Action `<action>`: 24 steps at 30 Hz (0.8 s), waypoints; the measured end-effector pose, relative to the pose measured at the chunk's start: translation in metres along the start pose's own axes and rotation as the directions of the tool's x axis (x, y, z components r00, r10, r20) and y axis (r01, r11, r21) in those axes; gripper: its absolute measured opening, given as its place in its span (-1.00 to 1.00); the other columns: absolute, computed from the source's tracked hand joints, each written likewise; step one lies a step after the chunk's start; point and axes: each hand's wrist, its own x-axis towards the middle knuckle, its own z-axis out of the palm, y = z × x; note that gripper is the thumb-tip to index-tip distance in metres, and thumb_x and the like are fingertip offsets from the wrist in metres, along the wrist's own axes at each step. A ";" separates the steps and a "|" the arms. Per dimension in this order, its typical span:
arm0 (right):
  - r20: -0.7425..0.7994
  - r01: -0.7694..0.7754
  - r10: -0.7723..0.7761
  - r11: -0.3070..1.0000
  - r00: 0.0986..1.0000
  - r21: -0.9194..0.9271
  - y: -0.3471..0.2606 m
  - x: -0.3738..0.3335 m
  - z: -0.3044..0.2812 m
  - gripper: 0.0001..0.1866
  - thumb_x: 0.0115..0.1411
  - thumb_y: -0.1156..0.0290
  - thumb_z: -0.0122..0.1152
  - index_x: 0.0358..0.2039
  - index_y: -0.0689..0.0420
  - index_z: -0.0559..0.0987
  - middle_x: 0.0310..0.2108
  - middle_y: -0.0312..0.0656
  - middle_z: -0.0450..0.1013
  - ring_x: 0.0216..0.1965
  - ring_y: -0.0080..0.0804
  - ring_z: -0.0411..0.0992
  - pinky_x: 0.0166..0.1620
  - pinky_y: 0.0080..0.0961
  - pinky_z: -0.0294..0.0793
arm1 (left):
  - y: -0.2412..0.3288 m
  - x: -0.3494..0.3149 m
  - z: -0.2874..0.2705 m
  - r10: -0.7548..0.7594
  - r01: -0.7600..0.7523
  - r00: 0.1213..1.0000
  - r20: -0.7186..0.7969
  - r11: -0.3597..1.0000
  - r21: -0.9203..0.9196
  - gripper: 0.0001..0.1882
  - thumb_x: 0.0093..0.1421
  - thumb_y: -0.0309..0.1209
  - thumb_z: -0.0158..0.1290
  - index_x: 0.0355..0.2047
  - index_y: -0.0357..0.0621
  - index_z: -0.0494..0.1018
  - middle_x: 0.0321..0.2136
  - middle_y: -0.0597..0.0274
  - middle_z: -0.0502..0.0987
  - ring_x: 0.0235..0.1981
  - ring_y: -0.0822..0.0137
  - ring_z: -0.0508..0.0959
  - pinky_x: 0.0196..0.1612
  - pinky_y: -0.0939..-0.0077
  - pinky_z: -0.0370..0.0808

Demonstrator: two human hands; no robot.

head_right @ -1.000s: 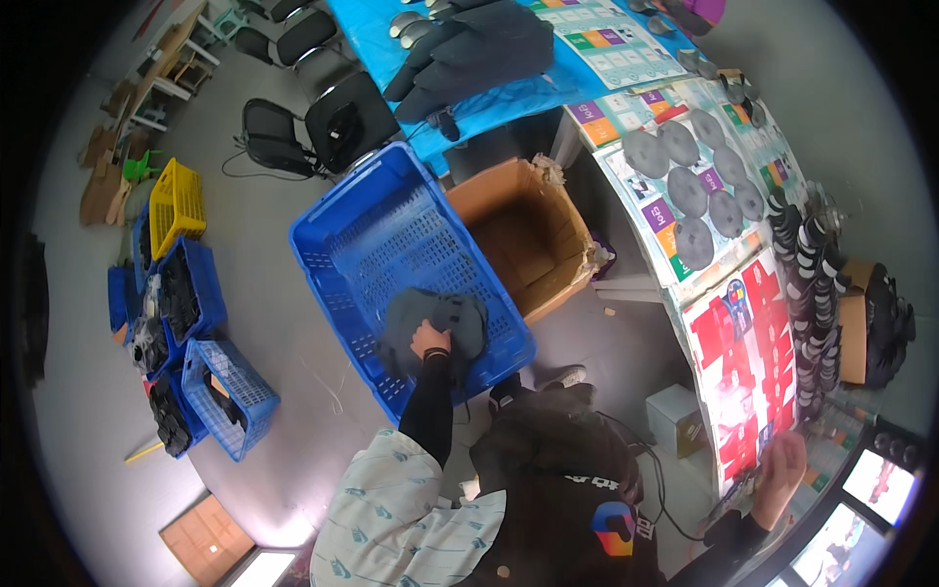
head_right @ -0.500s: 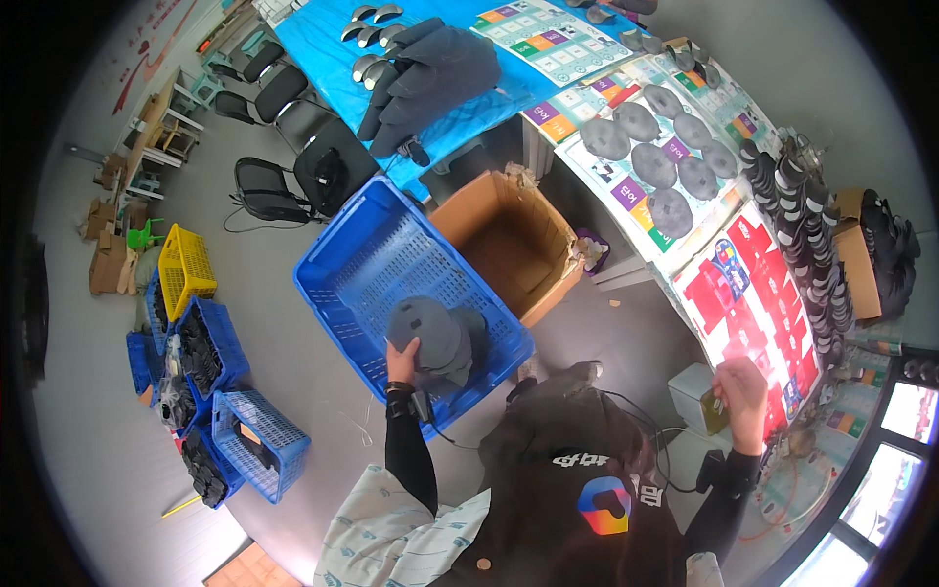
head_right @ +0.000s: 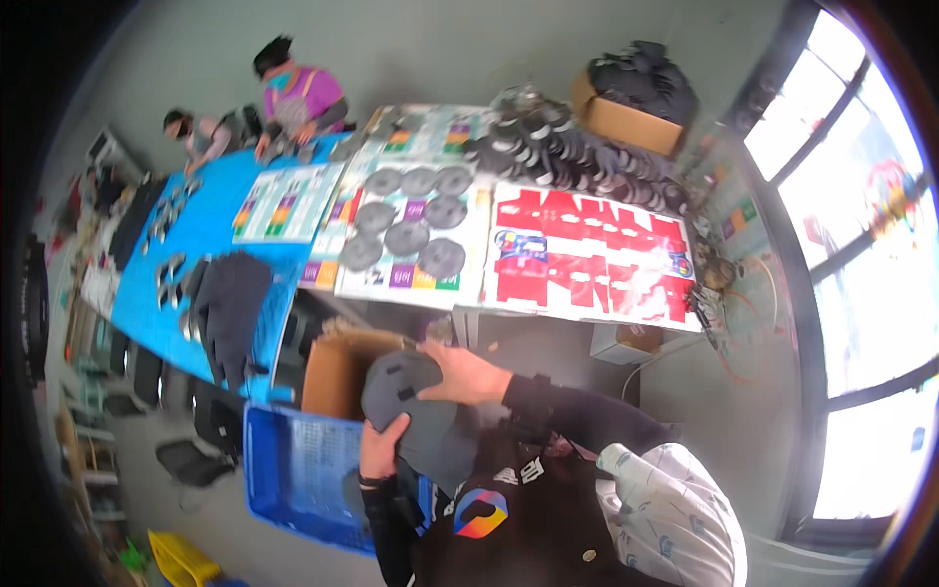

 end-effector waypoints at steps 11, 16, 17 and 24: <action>-0.300 -0.112 0.154 0.982 0.941 0.152 0.076 -0.030 -0.060 -0.55 0.24 0.31 0.31 0.07 0.18 0.43 -0.10 0.19 0.53 -0.07 0.24 0.50 -0.07 -0.07 0.52 | -0.025 0.081 0.066 -0.115 0.105 0.985 0.125 0.991 0.080 -0.60 0.29 -0.43 0.14 0.11 -0.29 0.44 -0.08 0.14 0.61 -0.07 0.29 0.60 0.00 0.40 0.55; -0.484 0.142 -0.134 0.990 0.865 -0.021 0.114 -0.018 -0.088 -0.50 0.10 0.46 0.42 0.05 0.23 0.47 -0.20 0.05 0.56 -0.14 0.05 0.56 -0.05 -0.25 0.53 | -0.023 0.106 0.124 -0.086 0.079 0.982 0.167 0.996 0.050 -0.55 0.33 -0.28 0.17 0.15 -0.23 0.43 -0.07 0.23 0.59 -0.08 0.41 0.58 -0.01 0.49 0.53; -0.510 0.098 -0.053 0.993 0.858 0.060 0.118 -0.020 -0.101 -0.49 0.07 0.50 0.42 0.05 0.22 0.48 -0.20 0.03 0.55 -0.14 0.03 0.55 -0.06 -0.25 0.52 | -0.032 0.120 0.135 -0.069 0.061 0.983 0.173 0.997 0.048 -0.54 0.35 -0.21 0.17 0.15 -0.20 0.43 -0.05 0.26 0.59 -0.08 0.45 0.57 0.00 0.50 0.53; -0.412 -0.022 0.109 0.978 0.905 0.209 0.184 -0.004 -0.152 -0.76 0.15 0.56 0.37 -0.20 0.25 0.50 -0.46 -0.07 0.53 -0.45 -0.37 0.51 -0.37 -0.49 0.42 | -0.039 0.142 0.179 -0.172 0.172 0.985 0.011 0.982 -0.073 -0.46 0.36 -0.12 0.14 0.21 -0.19 0.39 -0.01 0.23 0.58 -0.05 0.42 0.58 0.04 0.52 0.51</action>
